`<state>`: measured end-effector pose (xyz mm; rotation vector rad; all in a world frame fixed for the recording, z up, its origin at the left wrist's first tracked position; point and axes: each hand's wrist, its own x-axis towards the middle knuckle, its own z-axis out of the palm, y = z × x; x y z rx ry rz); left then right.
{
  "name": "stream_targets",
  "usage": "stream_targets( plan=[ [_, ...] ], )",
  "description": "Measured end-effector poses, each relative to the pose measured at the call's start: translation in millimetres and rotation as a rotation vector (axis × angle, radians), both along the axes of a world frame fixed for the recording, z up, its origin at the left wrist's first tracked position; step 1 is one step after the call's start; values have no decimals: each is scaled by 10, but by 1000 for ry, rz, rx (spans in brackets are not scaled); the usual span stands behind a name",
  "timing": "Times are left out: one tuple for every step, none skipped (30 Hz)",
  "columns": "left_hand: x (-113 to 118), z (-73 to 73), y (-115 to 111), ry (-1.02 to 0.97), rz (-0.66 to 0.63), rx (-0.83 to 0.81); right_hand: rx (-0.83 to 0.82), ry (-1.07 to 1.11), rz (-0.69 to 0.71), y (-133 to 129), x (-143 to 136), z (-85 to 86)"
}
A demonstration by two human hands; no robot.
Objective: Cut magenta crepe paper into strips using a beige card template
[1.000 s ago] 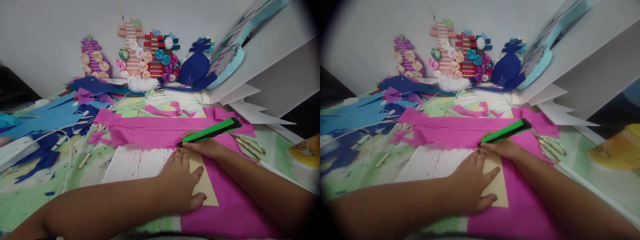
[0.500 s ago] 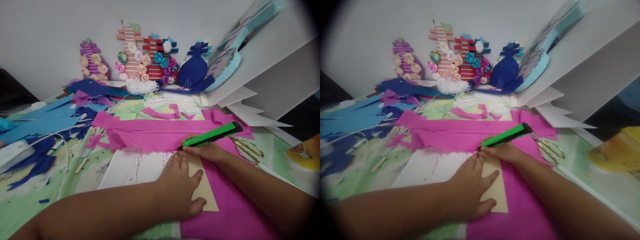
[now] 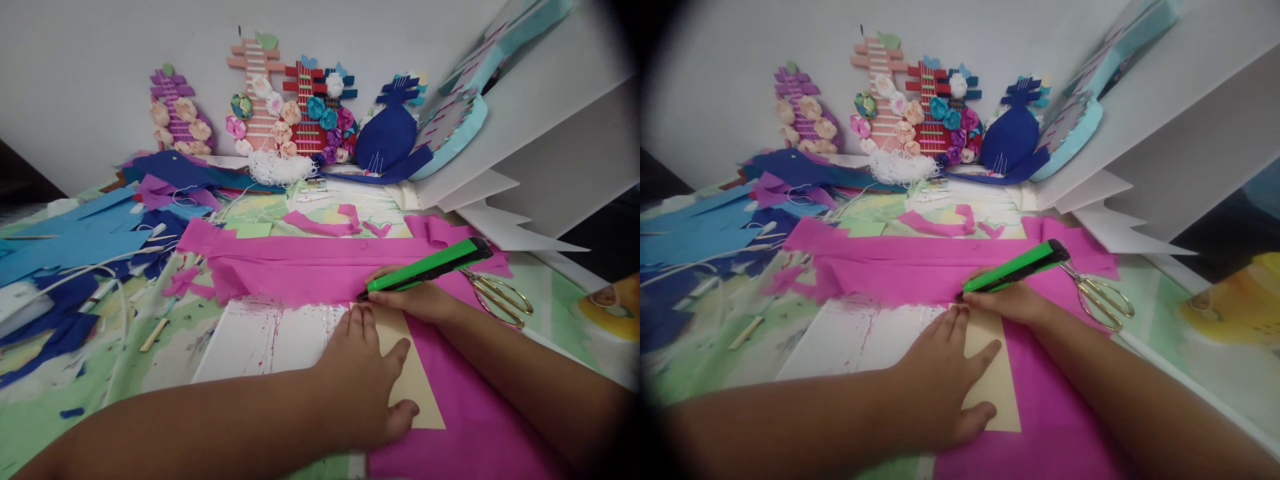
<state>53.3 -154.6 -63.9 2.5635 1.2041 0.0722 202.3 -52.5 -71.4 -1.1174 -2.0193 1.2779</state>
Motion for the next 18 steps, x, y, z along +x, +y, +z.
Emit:
stream_targets(
  plan=[
    [-2,4,2,4,2,-8,4,4,0,-1,-5,3],
    [-5,7,2,7,3,-15,7,8,-3,-3,-10,6],
    [-7,9,2,7,6,-19,10,9,-7,-5,-14,10],
    [-9,9,1,7,7,-20,11,10,-11,-8,-17,13],
    [-11,8,0,4,6,-18,10,11,-17,-10,-19,15],
    [-12,5,-1,0,4,-15,5,13,-22,-13,-19,14],
    [-13,1,-2,-3,1,-12,-1,13,-27,-14,-17,12],
    [-14,-2,-2,-7,0,-9,-9,13,-30,-15,-16,9],
    [-14,-5,-1,-8,-1,-7,-15,14,-32,-15,-13,4],
    [-14,-7,1,-9,0,-4,-21,14,-30,-15,-12,-1],
    [-14,-7,2,-8,1,-2,-26,13,-23,-13,-11,-6],
    [-13,-5,4,-5,1,-1,-28,11,-16,-12,-10,-10],
    [-12,-3,5,-1,0,0,-30,7,-8,-9,-10,-13],
    [-11,2,6,5,0,-1,-32,3,1,-7,-11,-15],
    [-10,6,7,12,1,-3,-34,-2,12,-5,-11,-15],
    [-8,11,6,17,1,-3,-35,-7,22,-3,-11,-15],
    [-6,15,5,21,1,-4,-34,-10,29,-3,-10,-15],
    [-4,17,4,24,1,-2,-32,-9,36,-3,-7,-13]
  ],
)
